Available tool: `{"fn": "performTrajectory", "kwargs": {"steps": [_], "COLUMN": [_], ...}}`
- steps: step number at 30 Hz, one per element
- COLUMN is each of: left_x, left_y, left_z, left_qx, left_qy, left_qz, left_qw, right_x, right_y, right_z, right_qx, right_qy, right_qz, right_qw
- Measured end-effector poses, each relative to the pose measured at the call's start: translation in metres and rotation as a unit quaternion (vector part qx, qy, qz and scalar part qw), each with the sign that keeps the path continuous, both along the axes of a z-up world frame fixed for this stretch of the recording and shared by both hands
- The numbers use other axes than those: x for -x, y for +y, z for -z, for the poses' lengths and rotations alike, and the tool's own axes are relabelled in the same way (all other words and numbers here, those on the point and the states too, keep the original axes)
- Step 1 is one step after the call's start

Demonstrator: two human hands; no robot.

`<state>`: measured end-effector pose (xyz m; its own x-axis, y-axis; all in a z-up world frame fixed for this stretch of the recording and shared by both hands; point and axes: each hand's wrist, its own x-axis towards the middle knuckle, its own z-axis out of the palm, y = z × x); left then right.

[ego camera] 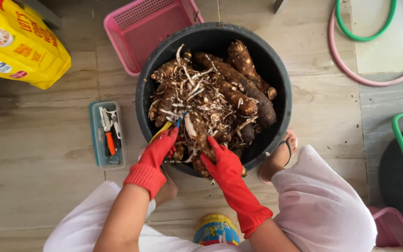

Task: The person sits on the floor and peels long, brown-skinned root vegetables using a peeler. They hold the vegetable in one hand and scrape off the skin with the other, placing the peeled items into a nearby container.

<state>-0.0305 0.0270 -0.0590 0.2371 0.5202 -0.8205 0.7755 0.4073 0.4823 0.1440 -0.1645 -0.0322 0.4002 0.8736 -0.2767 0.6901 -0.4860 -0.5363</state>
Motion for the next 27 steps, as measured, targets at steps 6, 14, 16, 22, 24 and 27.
{"fn": "performTrajectory", "kwargs": {"steps": [6, 14, 16, 22, 24, 27], "left_x": [-0.014, 0.001, 0.005, -0.023, -0.037, -0.035], "left_y": [-0.03, -0.009, 0.016, 0.047, 0.033, 0.002], "left_z": [-0.122, -0.045, -0.01, 0.001, -0.041, -0.089], "left_qx": [-0.069, -0.236, -0.223, -0.129, -0.077, -0.081], "left_qy": [0.074, 0.105, 0.12, 0.135, 0.106, 0.068], "left_qz": [0.184, 0.328, 0.315, 0.231, 0.185, 0.183], "left_qw": [0.978, 0.909, 0.915, 0.955, 0.974, 0.977], "right_x": [0.004, 0.004, 0.007, 0.006, 0.005, 0.008], "right_y": [-0.004, -0.003, -0.006, -0.003, -0.003, -0.004], "right_z": [0.009, 0.012, 0.019, 0.018, 0.016, 0.015], "right_qx": [0.007, -0.027, -0.028, 0.03, 0.039, 0.032], "right_qy": [-0.022, -0.022, -0.029, -0.03, -0.022, -0.026], "right_qz": [0.001, 0.01, 0.01, 0.011, 0.013, 0.004], "right_qw": [1.0, 0.999, 0.999, 0.999, 0.999, 0.999]}}
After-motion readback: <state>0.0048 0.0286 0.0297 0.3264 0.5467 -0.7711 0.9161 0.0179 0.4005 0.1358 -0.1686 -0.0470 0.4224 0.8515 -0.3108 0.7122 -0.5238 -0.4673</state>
